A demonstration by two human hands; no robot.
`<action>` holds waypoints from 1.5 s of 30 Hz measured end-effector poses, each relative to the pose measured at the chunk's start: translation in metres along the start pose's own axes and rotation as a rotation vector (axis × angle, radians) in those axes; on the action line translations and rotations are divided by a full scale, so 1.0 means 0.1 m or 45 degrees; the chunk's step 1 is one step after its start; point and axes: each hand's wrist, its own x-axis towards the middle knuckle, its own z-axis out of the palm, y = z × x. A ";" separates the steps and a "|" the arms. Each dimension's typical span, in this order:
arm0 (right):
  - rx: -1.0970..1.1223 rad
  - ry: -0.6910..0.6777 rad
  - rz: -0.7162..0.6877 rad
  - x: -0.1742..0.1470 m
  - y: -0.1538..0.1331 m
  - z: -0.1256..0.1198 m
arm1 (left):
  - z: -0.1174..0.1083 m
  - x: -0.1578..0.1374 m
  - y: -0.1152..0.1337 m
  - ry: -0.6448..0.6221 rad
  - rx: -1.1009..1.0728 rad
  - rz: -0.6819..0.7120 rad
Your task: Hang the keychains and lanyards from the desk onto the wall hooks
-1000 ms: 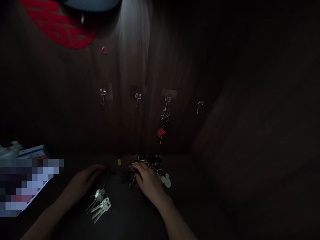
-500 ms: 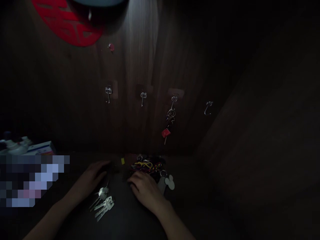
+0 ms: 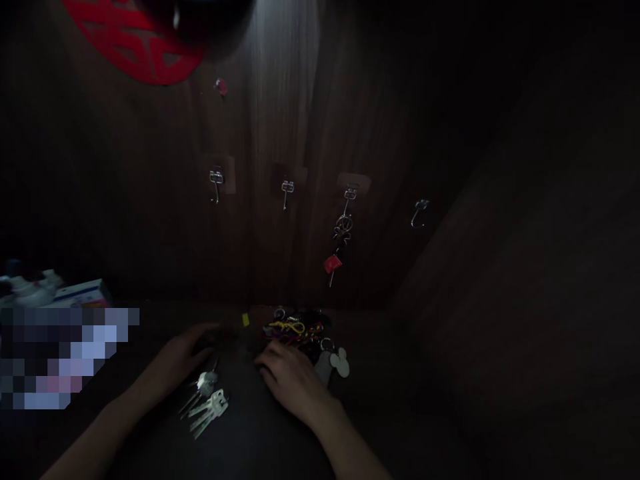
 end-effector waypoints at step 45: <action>-0.013 0.067 -0.004 0.09 -0.01 0.06 | 0.23 0.03 0.21 0.104 0.304 0.381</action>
